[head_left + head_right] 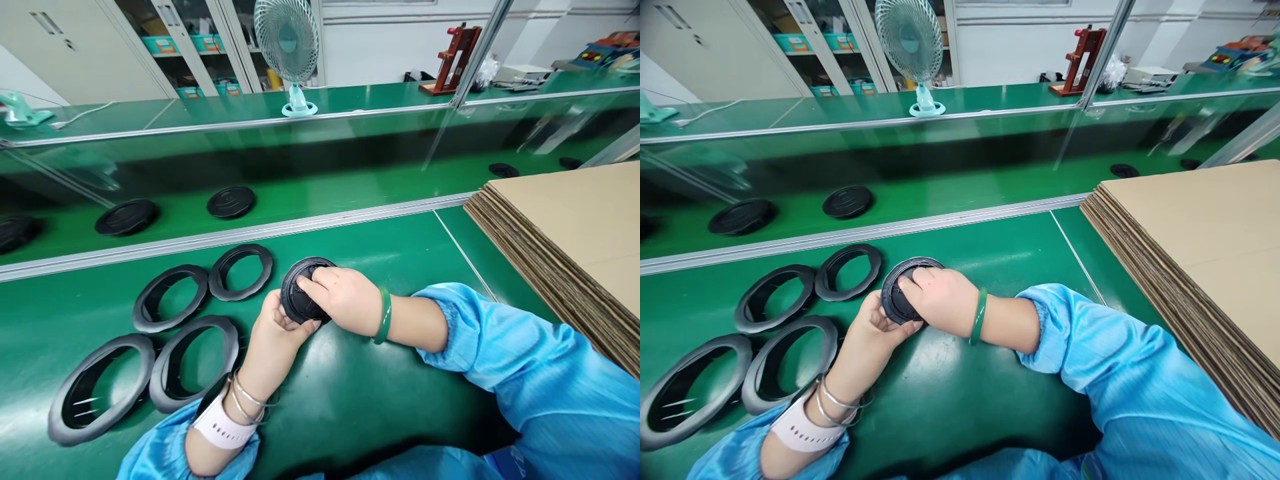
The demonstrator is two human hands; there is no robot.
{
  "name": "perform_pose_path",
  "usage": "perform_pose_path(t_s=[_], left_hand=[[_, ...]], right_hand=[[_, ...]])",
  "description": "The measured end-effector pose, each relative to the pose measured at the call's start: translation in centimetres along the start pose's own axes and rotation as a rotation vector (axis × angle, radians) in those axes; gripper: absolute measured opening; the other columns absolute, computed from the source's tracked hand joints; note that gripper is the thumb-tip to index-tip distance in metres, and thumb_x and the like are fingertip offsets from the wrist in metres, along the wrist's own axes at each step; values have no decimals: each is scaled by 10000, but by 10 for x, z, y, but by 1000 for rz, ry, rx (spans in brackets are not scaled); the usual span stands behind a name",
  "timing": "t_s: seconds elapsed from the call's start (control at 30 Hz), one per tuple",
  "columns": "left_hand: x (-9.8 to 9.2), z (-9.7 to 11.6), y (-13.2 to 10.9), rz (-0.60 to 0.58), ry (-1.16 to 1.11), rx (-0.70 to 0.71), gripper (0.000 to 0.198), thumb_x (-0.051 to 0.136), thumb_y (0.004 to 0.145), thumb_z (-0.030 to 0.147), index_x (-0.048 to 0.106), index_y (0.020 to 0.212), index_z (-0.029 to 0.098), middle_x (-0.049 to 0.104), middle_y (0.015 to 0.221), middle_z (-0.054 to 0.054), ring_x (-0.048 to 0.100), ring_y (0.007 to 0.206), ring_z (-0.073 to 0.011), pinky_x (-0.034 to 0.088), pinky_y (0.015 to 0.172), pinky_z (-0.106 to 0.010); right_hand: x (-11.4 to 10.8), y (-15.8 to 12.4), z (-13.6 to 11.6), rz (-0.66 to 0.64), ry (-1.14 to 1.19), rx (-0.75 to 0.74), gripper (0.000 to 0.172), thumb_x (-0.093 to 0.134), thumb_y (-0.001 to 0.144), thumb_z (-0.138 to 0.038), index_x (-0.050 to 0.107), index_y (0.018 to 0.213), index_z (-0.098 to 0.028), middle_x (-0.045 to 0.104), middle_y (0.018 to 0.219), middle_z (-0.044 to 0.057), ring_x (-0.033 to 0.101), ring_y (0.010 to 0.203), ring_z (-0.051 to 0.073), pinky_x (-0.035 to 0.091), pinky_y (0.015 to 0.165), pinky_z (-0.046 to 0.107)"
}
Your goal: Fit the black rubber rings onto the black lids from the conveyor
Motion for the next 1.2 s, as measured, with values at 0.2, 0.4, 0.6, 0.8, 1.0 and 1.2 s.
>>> perform_pose_path(t_s=[0.2,0.4,0.6,0.8,1.0,1.2], left_hand=[[-1,-3,-2,11,59,3,615,845,596,252,465,1076,205,693,987,-23,696,933,-209,572,853,-359],[-1,-3,-4,17,113,19,608,849,590,249,465,1060,219,697,971,-15,699,914,-210,578,827,-344],[-1,-4,-1,1,24,9,610,858,599,235,460,1061,217,688,1060,-26,687,1024,-217,569,914,-375],[-3,-5,2,34,-2,34,639,849,601,209,455,1105,214,656,1190,-67,653,1120,-246,545,974,-427],[-8,-1,-3,54,236,77,828,890,573,343,442,1258,219,602,1288,-114,590,1196,-315,496,1015,-497],[-10,0,-7,10,203,118,488,637,862,486,491,1263,249,615,1259,-51,576,1185,-242,470,1024,-412]], right_hand=[[0,-2,-5,-52,-30,53,346,518,976,-134,551,1303,-25,590,973,147,574,871,269,538,722,390],[0,-3,-6,-58,-20,40,318,543,964,-120,580,1255,3,587,1011,162,560,882,274,532,729,395],[-8,-2,1,153,122,-35,224,513,987,-146,647,1150,-69,590,1019,135,527,908,257,510,778,392],[-7,-2,38,357,478,354,303,626,959,-222,592,1254,-165,556,1193,115,504,1108,268,426,1007,453],[20,3,50,116,812,509,84,649,935,-108,656,1004,-155,597,992,44,555,993,203,443,928,364],[19,3,45,194,931,526,173,720,842,-68,598,886,-183,566,918,-4,547,941,187,432,858,325]])
Point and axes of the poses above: each hand's wrist, its own y-axis towards the middle knuckle, its own x-axis out of the palm, z = x × y, the point moved 4 cm from there along y, towards the middle knuckle
